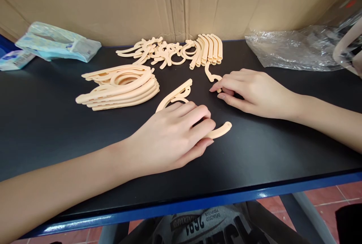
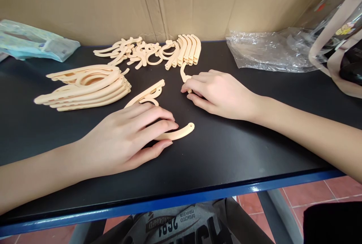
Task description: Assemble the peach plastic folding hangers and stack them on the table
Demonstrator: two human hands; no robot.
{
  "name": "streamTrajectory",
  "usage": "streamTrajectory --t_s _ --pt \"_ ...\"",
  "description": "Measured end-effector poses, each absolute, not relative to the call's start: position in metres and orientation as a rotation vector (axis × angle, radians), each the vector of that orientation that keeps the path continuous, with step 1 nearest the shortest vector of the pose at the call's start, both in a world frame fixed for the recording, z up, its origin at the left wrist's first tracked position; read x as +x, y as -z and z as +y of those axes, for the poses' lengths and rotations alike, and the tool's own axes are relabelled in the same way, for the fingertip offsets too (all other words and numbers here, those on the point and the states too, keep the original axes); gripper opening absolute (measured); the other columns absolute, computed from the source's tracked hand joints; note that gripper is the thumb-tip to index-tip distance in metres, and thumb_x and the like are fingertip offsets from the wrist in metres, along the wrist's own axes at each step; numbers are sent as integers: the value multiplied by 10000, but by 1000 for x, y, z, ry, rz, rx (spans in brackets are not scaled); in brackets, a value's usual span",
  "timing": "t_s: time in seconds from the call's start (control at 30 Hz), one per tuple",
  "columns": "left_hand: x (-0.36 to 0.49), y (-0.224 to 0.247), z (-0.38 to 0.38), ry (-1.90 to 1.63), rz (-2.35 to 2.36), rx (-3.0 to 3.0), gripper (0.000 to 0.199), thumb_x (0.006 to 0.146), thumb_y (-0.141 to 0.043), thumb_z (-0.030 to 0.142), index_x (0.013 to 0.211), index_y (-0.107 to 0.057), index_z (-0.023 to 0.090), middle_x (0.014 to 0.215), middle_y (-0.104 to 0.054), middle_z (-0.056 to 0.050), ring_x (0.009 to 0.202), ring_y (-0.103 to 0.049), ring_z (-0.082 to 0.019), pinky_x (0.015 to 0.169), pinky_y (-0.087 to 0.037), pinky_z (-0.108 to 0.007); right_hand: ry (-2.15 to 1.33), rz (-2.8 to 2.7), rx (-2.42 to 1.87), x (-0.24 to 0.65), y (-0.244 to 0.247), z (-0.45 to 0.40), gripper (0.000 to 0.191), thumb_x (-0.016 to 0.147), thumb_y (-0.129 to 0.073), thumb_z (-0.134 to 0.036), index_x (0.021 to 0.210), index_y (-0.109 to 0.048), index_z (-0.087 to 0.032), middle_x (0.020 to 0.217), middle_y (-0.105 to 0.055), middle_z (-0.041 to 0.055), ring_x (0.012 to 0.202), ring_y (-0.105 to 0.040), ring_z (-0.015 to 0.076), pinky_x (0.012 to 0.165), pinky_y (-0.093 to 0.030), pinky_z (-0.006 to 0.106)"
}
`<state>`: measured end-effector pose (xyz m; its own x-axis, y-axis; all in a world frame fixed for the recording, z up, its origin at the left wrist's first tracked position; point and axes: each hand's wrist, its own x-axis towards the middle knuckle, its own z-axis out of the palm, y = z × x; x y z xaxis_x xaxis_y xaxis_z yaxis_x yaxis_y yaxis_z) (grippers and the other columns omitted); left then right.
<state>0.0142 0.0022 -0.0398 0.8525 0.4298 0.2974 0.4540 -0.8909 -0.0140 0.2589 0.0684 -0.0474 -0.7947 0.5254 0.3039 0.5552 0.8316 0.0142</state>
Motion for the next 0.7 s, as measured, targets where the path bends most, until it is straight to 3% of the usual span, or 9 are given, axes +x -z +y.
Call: streamTrajectory --t_s 0.7 --pt "15 40 3 451 -700 -2928 228 971 -478 233 1002 -678 128 1008 -664 -77 848 -618 -235 740 -504 -370 145 -2721 -819 260 49 69 308 1001 -396 -295 1088 -643 -134 855 -652 49 727 -566 188 739 -407 328"
